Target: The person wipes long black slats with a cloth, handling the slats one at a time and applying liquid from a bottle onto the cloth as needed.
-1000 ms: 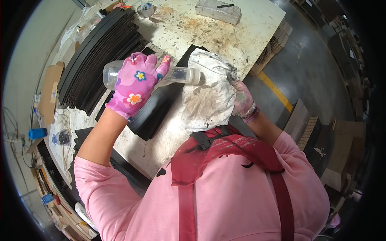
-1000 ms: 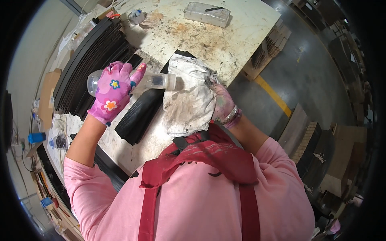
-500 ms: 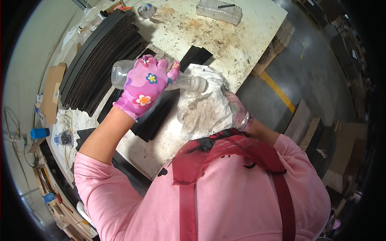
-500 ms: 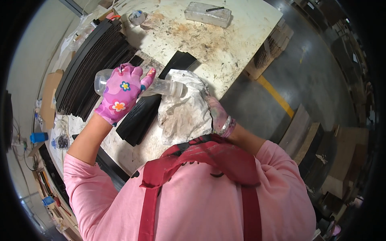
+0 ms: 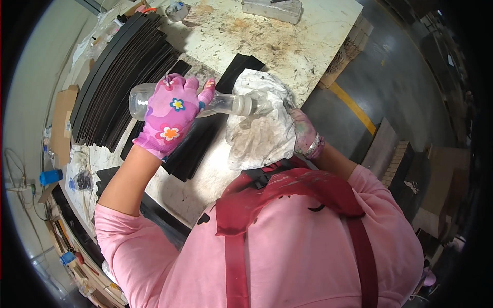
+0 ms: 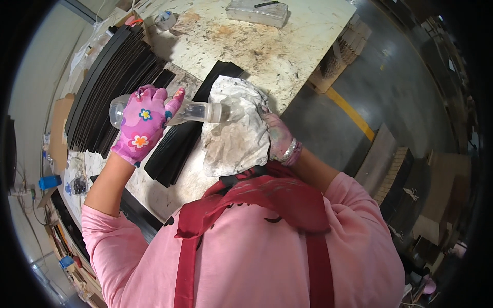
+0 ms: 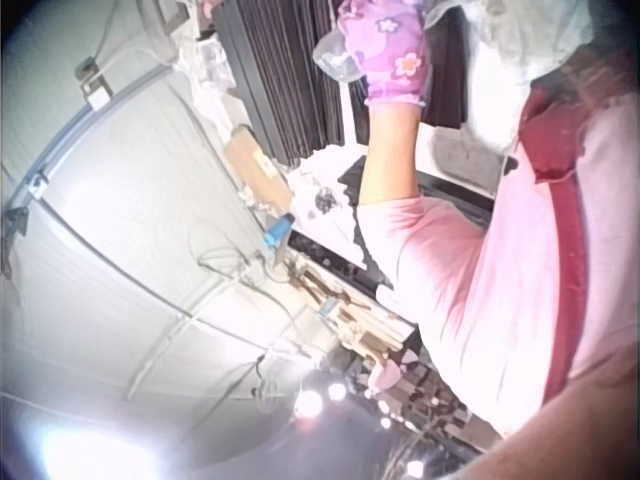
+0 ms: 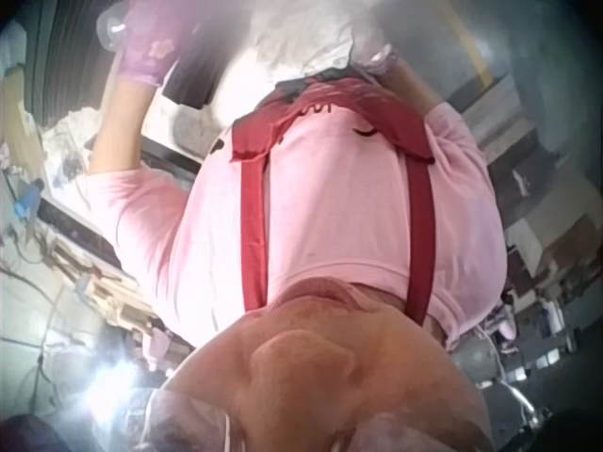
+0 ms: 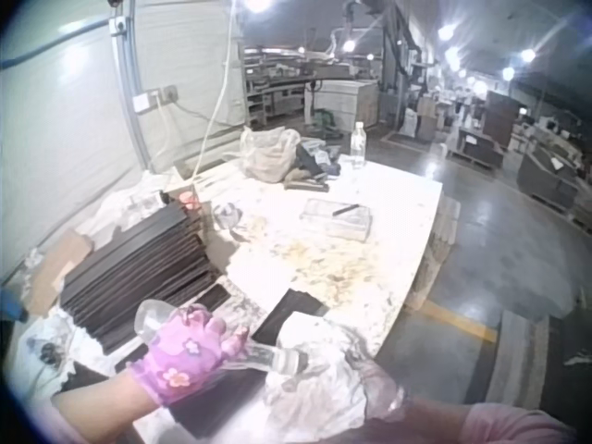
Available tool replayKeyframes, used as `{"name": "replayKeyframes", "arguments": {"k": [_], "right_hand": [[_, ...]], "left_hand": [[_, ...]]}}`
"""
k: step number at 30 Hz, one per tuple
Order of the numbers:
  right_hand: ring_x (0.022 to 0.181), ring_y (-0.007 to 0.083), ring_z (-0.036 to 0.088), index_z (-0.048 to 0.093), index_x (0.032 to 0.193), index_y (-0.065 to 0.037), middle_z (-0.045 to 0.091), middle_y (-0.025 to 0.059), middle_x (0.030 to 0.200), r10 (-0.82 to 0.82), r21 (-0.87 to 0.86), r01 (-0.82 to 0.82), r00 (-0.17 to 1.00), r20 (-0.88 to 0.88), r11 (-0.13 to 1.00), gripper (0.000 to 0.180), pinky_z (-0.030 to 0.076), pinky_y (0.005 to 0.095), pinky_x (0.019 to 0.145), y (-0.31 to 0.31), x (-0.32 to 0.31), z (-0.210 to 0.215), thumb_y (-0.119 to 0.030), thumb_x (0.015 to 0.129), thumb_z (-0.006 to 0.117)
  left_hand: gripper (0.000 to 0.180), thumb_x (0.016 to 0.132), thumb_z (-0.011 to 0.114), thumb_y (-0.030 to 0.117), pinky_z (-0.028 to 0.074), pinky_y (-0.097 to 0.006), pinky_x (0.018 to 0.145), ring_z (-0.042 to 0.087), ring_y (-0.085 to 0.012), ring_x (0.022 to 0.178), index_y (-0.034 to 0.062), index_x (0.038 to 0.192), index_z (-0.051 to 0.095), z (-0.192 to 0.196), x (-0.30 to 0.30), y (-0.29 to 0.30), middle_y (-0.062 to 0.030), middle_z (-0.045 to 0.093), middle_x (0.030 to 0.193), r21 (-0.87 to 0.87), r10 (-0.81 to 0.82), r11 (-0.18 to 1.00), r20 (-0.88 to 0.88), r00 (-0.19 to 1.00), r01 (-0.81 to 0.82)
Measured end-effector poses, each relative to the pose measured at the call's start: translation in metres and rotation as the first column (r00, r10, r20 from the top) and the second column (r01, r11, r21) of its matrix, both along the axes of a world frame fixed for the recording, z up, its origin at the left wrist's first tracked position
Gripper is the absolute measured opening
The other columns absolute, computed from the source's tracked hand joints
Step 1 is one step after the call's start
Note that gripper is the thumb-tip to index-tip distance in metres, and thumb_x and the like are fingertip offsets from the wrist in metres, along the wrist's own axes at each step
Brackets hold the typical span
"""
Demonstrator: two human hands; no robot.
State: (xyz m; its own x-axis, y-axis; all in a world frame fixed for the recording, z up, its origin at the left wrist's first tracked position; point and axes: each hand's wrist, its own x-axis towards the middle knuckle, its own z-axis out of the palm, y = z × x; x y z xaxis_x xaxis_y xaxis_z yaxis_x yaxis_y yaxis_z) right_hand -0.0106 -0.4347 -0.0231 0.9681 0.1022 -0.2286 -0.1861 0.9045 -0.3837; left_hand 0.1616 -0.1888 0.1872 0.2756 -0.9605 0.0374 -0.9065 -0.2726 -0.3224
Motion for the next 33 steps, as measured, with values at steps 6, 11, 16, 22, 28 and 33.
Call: {"name": "replayKeyframes", "arguments": {"k": [6,11,16,22,28,33], "right_hand": [[0.110,0.0280,0.061,0.054,0.126,0.000,0.061,0.0144,0.123,0.017,0.381,0.033,0.991,-0.129,0.924,0.048,0.045,0.0451,0.100,0.012,0.006,0.063,-0.037,0.095,0.052],[0.093,0.0228,0.068,0.064,0.112,-0.002,0.070,0.0116,0.105,-0.001,0.333,0.081,0.973,-0.232,0.940,0.030,0.053,0.0417,0.088,0.027,0.019,0.070,-0.025,0.097,0.052],[0.085,0.0210,0.069,0.064,0.107,-0.005,0.071,0.0100,0.093,-0.139,0.254,0.163,0.984,-0.112,0.953,0.030,0.055,0.0398,0.084,0.011,0.033,0.050,-0.024,0.101,0.042],[0.092,0.0220,0.068,0.060,0.114,-0.002,0.068,0.0122,0.104,-0.288,0.190,0.324,0.938,-0.191,0.927,0.027,0.053,0.0394,0.088,-0.026,0.049,0.054,-0.016,0.100,0.041],[0.102,0.0299,0.065,0.058,0.118,0.001,0.065,0.0174,0.114,-0.387,0.191,0.429,0.895,-0.222,0.883,0.033,0.048,0.0449,0.097,-0.048,0.015,0.037,-0.020,0.099,0.042],[0.106,0.0304,0.063,0.057,0.120,0.002,0.064,0.0168,0.117,-0.320,0.375,0.332,0.943,-0.097,0.866,0.036,0.046,0.0457,0.100,-0.052,0.002,0.042,-0.023,0.098,0.043]], "left_hand": [[0.065,0.069,0.058,0.006,0.045,-0.043,0.078,0.053,-0.0308,0.094,0.0161,0.133,0.048,0.001,-0.009,-0.008,-0.0097,0.055,0.097,-0.015,-0.039,0.999,0.012,0.999,0.039],[0.071,0.061,0.067,0.012,0.043,-0.045,0.084,0.052,-0.0336,0.101,0.0130,0.130,0.052,-0.013,-0.008,-0.016,-0.0125,0.057,0.103,0.021,0.046,0.999,-0.209,0.977,-0.043],[0.078,0.058,0.073,0.005,0.047,-0.039,0.089,0.056,-0.0357,0.102,0.0043,0.132,0.048,-0.058,0.038,-0.051,-0.0172,0.055,0.111,-0.259,0.036,0.927,-0.657,0.753,-0.270],[0.086,0.064,0.082,0.007,0.042,-0.033,0.100,0.052,-0.0254,0.116,-0.0003,0.137,0.038,-0.083,0.128,-0.106,-0.0152,0.050,0.130,-0.564,-0.218,0.559,-0.807,0.548,-0.608],[0.100,0.068,0.085,0.027,0.031,-0.036,0.109,0.043,-0.0307,0.126,-0.0017,0.144,0.027,-0.135,0.201,-0.168,-0.0203,0.044,0.139,-0.552,-0.180,0.263,-0.834,0.521,-0.792],[0.088,0.069,0.082,0.011,0.038,-0.034,0.104,0.048,-0.0262,0.121,0.0027,0.141,0.033,-0.172,0.194,-0.177,-0.0155,0.048,0.133,-0.609,-0.334,0.247,-0.784,0.524,-0.754]]}}
